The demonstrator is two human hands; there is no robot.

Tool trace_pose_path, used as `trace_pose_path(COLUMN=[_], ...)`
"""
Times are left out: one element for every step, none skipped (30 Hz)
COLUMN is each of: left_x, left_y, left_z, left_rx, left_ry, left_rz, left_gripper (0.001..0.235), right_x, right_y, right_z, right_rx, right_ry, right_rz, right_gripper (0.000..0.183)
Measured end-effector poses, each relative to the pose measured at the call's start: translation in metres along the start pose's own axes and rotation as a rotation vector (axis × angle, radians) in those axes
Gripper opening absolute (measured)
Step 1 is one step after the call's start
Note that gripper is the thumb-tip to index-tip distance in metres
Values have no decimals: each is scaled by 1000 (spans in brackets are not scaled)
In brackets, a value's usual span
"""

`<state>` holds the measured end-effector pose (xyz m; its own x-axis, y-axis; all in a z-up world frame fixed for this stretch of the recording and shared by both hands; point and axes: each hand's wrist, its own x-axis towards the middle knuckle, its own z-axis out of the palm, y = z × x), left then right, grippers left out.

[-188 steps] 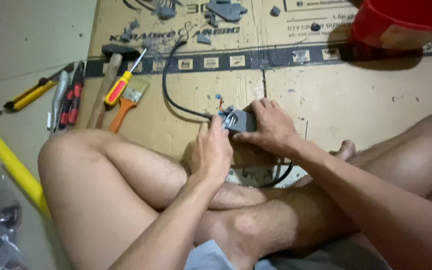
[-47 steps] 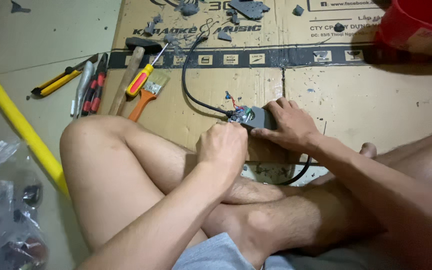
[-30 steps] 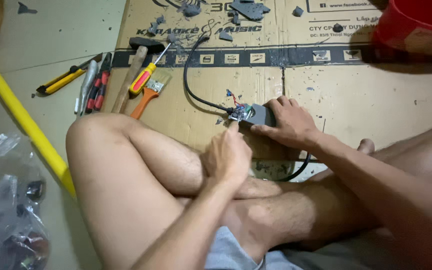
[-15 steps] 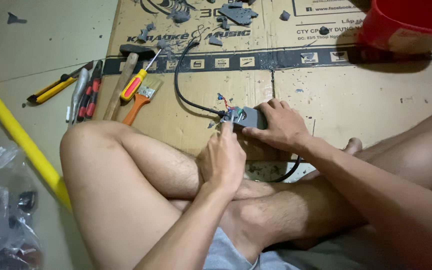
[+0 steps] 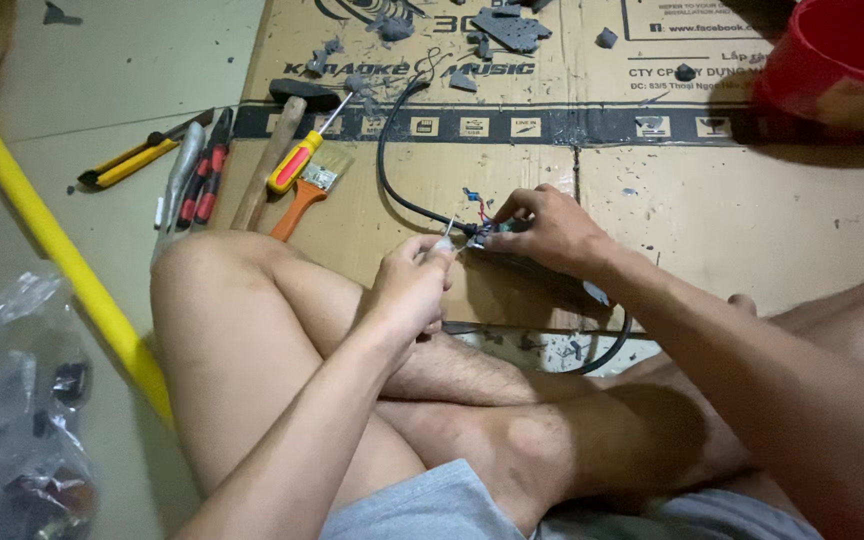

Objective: The person sits on the floor and uses a screwdriver to disassemble a small grey electronic device. They remove screws, open the casing, and manipulate the internal wires and components.

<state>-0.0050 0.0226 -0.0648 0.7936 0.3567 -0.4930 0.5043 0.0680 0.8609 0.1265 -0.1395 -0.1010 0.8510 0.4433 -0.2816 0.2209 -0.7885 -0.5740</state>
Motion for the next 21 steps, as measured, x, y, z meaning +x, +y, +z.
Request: trace_pose_path(left_x=[0, -1, -1, 2, 3, 4, 3, 2, 1, 1, 0, 0, 2, 5, 8, 11, 13, 16, 14, 12, 12], left_y=[0, -1, 0, -2, -5, -8, -7, -6, -4, -3, -2, -1, -3, -5, -6, -8, -10, -12, -12, -11, -9], left_z=[2, 4, 4, 7, 7, 8, 7, 7, 8, 10, 9, 8, 8, 8, 10, 11, 12, 12, 11, 11, 11], left_rx=[-3, 33, 71, 70, 48, 25, 22, -1, -20, -21, -36, -51, -52, -27, -1, 0, 15, 31, 30, 12, -5], left_ry=[-4, 1, 12, 14, 23, 33, 34, 44, 47, 42, 42, 43, 44, 51, 53, 47, 43, 39, 40, 37, 33], left_rz=[0, -12, -21, -20, -15, -11, -10, -21, -33, -33, -46, -59, -61, -58, -54, -56, -52, -47, -51, -54, -53], left_gripper=[40, 39, 39, 39, 39, 38, 38, 38, 38, 38, 39, 40, 40, 38, 37, 37, 38, 40, 40, 40, 41], right_x=[9, 17, 28, 27, 26, 25, 21, 17, 11, 8, 7, 5, -2, -8, -16, -15, -13, -11, -7, -3, 3], right_y=[9, 18, 25, 25, 24, 22, 12, 3, -4, -9, -16, -23, -33, -42, -49, -43, -37, -32, -26, -21, -16], right_z=[3, 5, 9, 5, 3, 1, -2, -5, -10, -9, -7, -5, -6, -6, -8, -2, 4, 11, 17, 24, 29], right_rx=[-4, -11, -16, -17, -47, -77, -80, -95, -107, -108, -113, -117, -117, -170, -221, -222, -245, -268, -268, -192, -115], right_ry=[1, -25, -52, -52, -77, -103, -103, -133, -160, -157, -131, -104, -107, -98, -86, -86, -38, 11, 7, 26, 49], right_rz=[4, 24, 40, 38, 21, 5, 3, 50, 102, 107, 91, 75, 76, 68, 65, 71, 51, 31, 31, 92, 151], right_gripper=[43, 44, 45, 45, 45, 45, 45, 42, 39, 39, 41, 45, 45, 45, 46, 46, 50, 54, 54, 53, 54])
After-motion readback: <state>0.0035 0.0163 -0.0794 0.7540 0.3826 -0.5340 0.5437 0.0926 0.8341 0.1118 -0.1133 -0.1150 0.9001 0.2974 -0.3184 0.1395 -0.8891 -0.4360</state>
